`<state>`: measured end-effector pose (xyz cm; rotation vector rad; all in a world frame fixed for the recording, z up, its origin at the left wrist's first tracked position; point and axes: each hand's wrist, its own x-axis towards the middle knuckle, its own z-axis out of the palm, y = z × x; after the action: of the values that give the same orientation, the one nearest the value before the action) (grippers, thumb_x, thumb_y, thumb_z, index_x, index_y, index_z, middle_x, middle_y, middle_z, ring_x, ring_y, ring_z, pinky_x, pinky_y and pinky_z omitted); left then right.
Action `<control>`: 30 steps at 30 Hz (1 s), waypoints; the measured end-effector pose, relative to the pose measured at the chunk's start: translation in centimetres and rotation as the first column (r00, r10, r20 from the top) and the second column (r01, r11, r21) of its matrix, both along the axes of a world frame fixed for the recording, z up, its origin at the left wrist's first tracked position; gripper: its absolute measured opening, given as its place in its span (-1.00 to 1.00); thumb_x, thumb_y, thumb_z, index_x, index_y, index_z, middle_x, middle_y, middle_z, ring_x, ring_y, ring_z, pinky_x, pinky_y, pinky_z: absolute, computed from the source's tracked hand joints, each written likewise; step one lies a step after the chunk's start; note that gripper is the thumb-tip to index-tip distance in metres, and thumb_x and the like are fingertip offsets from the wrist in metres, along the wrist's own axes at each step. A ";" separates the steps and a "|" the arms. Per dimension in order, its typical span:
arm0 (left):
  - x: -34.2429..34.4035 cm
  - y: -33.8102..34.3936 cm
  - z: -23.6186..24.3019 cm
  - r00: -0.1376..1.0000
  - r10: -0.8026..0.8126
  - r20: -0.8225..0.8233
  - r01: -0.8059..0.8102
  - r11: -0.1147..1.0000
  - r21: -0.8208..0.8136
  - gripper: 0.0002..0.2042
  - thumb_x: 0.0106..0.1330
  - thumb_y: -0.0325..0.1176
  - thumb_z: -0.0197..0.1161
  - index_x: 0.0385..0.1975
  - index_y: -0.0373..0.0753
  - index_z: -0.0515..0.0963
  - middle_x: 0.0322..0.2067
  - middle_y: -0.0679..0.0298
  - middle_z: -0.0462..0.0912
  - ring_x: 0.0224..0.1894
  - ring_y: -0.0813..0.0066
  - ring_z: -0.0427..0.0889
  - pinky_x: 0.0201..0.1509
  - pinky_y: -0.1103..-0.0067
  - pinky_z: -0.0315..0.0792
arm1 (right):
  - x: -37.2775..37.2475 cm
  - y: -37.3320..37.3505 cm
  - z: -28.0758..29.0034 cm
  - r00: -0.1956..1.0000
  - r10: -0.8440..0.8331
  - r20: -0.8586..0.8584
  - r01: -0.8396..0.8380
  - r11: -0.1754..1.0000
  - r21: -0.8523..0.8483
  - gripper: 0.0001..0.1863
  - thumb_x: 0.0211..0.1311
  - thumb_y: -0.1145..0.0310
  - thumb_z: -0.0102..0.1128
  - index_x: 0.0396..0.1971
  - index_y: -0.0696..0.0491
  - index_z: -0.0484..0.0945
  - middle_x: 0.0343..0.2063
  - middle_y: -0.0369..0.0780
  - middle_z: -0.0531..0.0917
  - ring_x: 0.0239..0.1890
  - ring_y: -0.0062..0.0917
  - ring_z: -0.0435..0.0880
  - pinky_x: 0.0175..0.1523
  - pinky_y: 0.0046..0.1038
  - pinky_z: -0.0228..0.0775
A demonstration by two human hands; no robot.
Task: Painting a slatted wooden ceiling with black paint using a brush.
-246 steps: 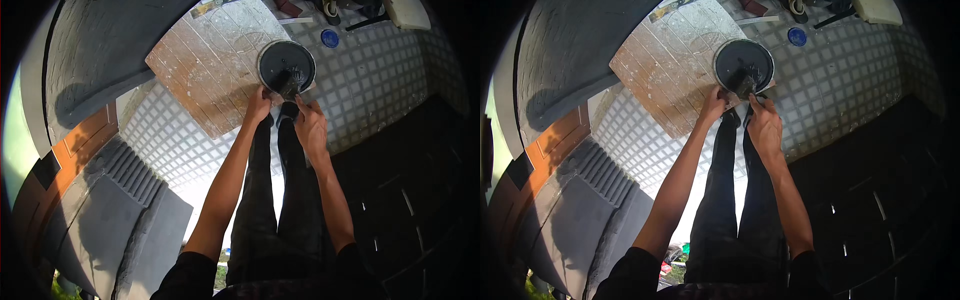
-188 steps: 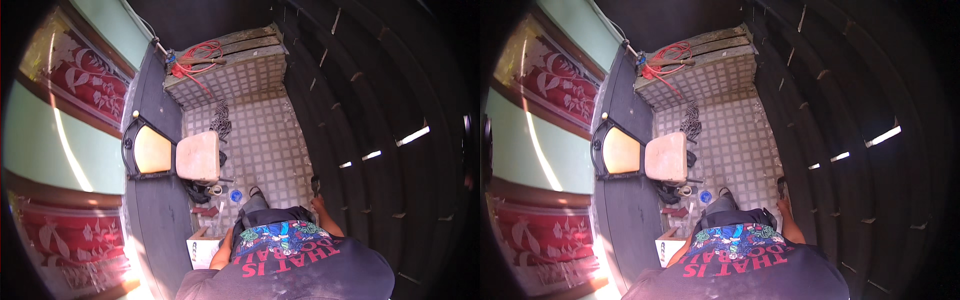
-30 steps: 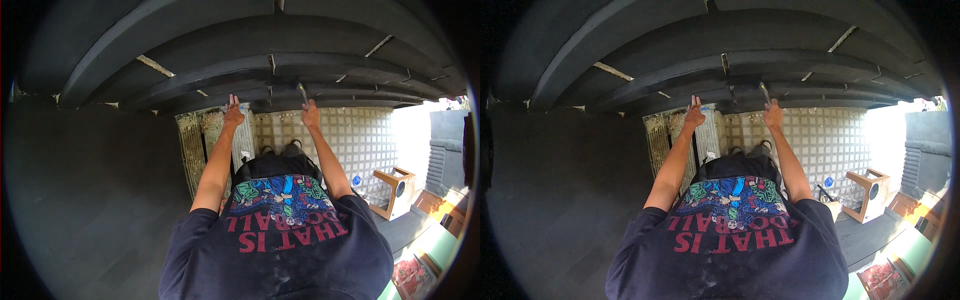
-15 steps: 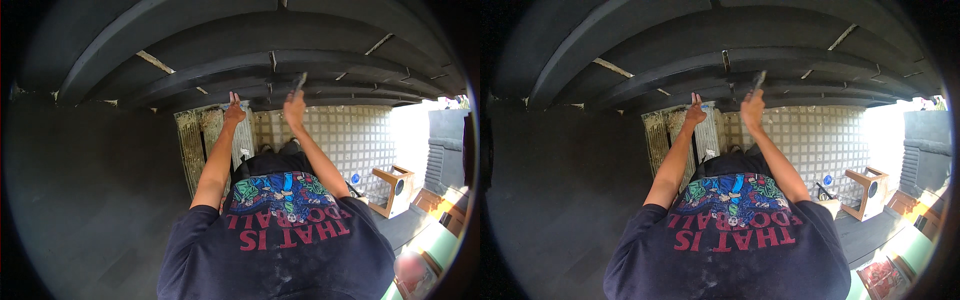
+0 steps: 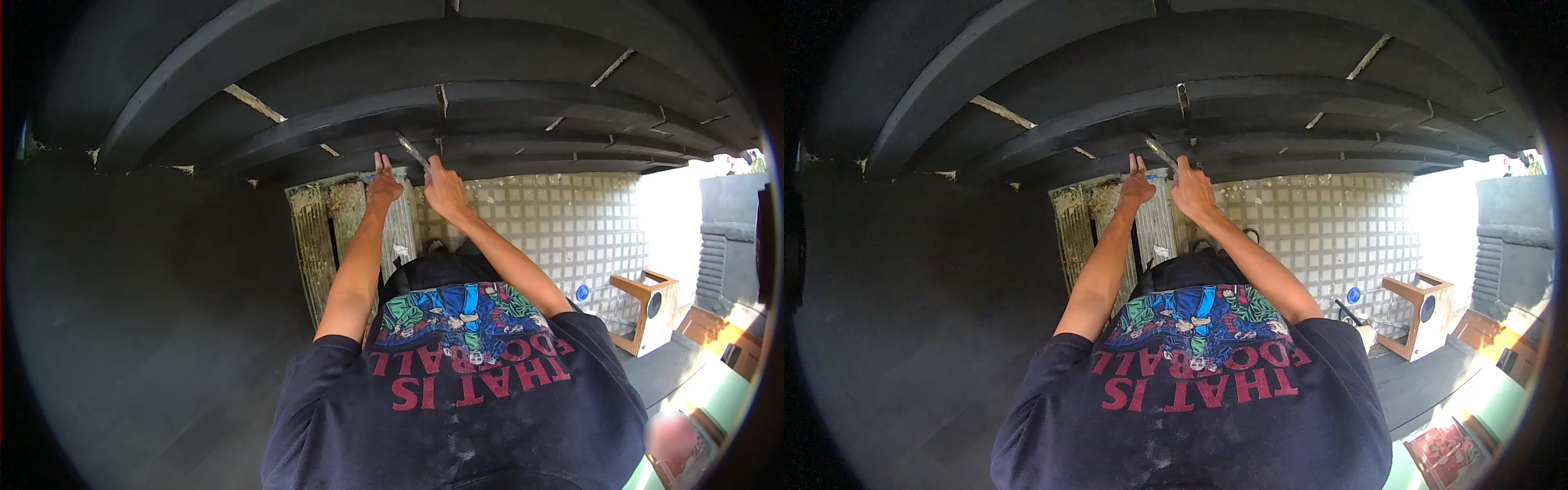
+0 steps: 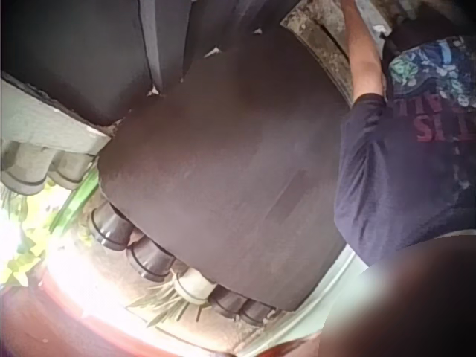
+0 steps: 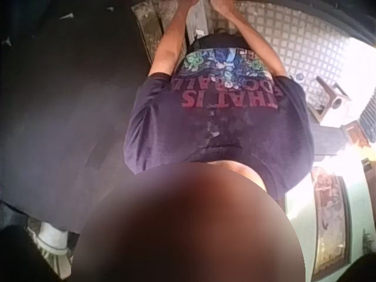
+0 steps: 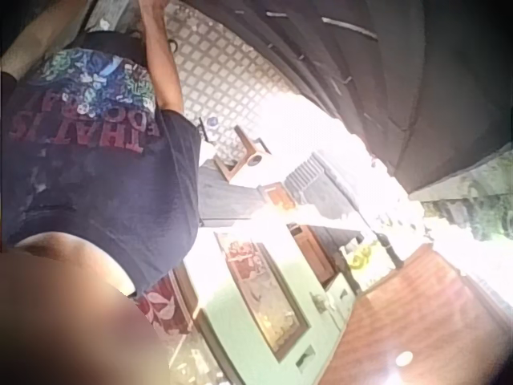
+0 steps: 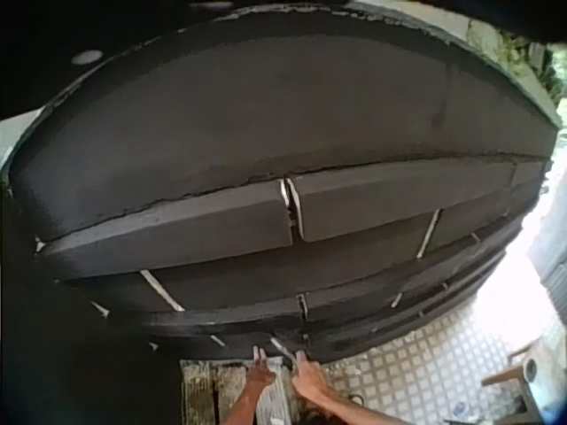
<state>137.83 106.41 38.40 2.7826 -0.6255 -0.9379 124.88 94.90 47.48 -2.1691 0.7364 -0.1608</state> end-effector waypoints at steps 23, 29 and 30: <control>-0.1 0.2 -0.9 0.998 -0.016 0.061 0.018 1.000 -0.026 -0.14 0.00 -0.34 0.12 0.32 -0.19 -0.22 0.35 0.20 -0.44 0.04 0.13 0.46 -0.09 0.38 0.46 | -11.0 -17.6 -0.7 0.840 -0.540 0.058 0.531 0.794 -0.295 -0.60 0.22 0.04 -0.03 -0.22 0.07 0.52 -0.43 0.09 0.58 -0.26 0.04 0.52 -0.20 -0.11 0.30; 0.0 0.4 -0.7 1.000 -0.006 0.012 0.007 0.998 -0.058 -0.09 -0.03 -0.30 0.18 0.32 -0.18 -0.23 0.35 0.20 -0.44 0.04 0.11 0.46 -0.09 0.38 0.47 | -10.4 -17.9 0.8 0.707 -0.622 0.338 0.706 0.649 -0.283 -0.71 0.19 0.26 0.00 -0.29 0.21 0.48 -0.49 0.11 0.55 -0.37 0.07 0.50 -0.28 -0.09 0.27; 0.0 0.2 -0.7 1.000 -0.011 0.008 0.011 0.999 -0.053 -0.09 -0.03 -0.29 0.19 0.32 -0.18 -0.24 0.35 0.20 -0.44 0.02 0.11 0.48 -0.11 0.38 0.47 | -9.3 -17.2 0.1 0.742 -0.580 0.335 0.666 0.692 -0.279 -0.72 0.18 0.29 0.02 -0.29 0.23 0.47 -0.47 0.13 0.54 -0.33 0.07 0.50 -0.26 -0.11 0.28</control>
<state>137.80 106.60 37.71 2.7401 -0.6574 -0.8989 115.56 77.69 47.59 -2.1020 1.3930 -0.9712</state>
